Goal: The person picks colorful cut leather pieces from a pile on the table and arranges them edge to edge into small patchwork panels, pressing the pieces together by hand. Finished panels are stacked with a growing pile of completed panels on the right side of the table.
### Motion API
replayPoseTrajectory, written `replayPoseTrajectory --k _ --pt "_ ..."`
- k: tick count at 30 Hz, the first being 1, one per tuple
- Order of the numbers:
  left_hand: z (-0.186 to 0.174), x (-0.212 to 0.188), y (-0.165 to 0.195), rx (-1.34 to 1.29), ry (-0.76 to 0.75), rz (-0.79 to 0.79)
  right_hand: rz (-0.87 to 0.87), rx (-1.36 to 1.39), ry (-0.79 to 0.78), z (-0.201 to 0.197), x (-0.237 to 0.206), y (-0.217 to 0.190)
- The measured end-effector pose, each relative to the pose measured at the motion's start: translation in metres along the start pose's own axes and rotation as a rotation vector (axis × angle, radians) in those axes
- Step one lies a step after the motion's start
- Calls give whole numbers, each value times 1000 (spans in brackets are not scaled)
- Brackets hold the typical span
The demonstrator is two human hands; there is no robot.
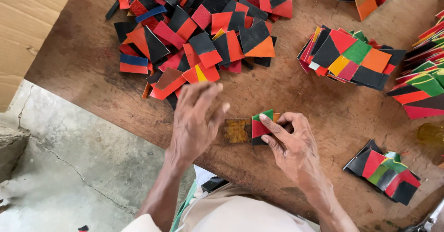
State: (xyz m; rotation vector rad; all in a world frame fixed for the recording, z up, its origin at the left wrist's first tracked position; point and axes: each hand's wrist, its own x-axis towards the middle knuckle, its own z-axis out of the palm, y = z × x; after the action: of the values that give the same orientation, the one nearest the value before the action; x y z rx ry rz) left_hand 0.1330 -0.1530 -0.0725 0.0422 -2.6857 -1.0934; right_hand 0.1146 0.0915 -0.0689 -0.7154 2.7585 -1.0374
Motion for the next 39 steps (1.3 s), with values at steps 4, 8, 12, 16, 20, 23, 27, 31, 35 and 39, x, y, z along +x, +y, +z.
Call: replayPoseTrajectory --k 4,8,12,16,20,23,27,31,35,39 --pt "1 33 -17 135 168 31 14 29 -12 2 0 -1" --pt "-8 62 -28 170 132 39 22 66 -3 2 -1 -1" --pt "-19 55 -20 164 92 79 53 96 -14 3 1 3" --pt "-26 26 1 24 -147 158 19 53 -5 2 0 3" --pt "-9 -3 24 -91 -363 115 -22 43 -15 2 3 3" --pt "-1 -14 24 -140 -367 61 -45 -5 -24 0 2 2" --pt "7 -23 19 -189 -317 45 -47 -25 -46 -4 2 3" --pt "11 -28 15 -144 -323 99 -73 -30 -54 -5 1 5" --pt "13 -29 14 -139 -337 98 -66 -27 -56 -6 0 8" --pt "18 -30 16 -111 -319 119 -60 -28 -53 -6 0 9"
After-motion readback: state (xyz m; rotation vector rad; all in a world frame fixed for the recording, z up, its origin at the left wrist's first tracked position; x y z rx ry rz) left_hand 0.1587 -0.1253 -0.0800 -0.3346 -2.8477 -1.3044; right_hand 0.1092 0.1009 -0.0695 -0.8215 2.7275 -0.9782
